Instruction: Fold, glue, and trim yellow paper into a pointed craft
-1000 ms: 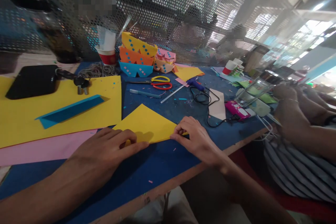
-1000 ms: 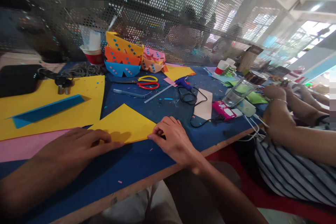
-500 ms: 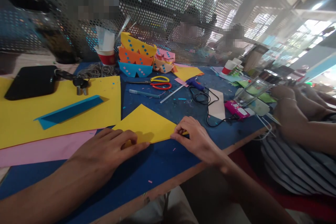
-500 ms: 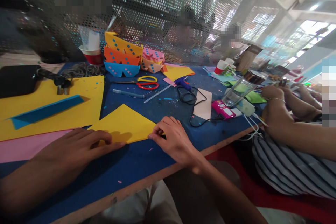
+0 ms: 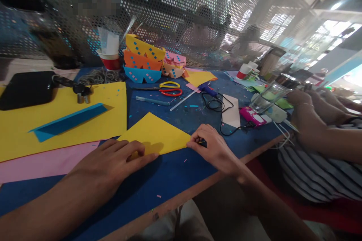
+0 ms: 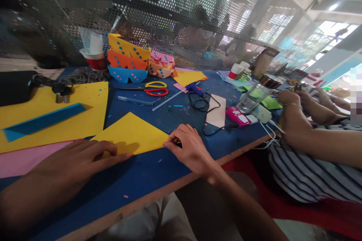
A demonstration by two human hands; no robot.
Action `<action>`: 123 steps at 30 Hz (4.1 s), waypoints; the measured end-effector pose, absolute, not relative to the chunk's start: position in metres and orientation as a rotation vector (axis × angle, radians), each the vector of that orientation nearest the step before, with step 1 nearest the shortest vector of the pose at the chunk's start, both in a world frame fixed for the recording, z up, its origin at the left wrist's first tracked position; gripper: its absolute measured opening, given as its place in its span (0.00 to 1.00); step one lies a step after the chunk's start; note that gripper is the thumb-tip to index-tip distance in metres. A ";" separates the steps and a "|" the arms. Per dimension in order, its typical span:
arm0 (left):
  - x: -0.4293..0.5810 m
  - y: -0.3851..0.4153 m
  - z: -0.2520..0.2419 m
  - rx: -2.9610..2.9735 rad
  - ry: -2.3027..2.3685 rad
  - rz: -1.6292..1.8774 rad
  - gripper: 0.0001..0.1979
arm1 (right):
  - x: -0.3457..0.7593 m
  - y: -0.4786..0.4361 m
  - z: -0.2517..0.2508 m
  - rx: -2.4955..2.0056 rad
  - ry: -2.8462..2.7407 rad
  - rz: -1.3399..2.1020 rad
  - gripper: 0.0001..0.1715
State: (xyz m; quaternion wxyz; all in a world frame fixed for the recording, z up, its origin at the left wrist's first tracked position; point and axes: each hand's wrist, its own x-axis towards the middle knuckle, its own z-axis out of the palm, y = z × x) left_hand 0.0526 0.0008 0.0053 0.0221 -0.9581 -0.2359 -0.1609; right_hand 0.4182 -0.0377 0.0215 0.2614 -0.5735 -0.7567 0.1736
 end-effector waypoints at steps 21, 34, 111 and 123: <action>0.047 0.004 -0.003 -3.024 -0.811 -0.558 0.41 | 0.423 -0.041 0.020 -1.607 -1.989 0.456 0.11; 0.047 0.004 -0.011 -3.002 -0.772 -0.571 0.38 | 0.428 -0.042 0.022 -1.588 -1.953 0.494 0.12; 0.042 0.015 -0.014 -3.057 -0.699 -0.484 0.41 | 0.433 -0.043 0.014 -1.501 -1.937 0.424 0.10; 0.051 0.010 -0.004 -3.036 -0.701 -0.530 0.40 | 0.429 -0.045 0.017 -1.511 -1.937 0.253 0.09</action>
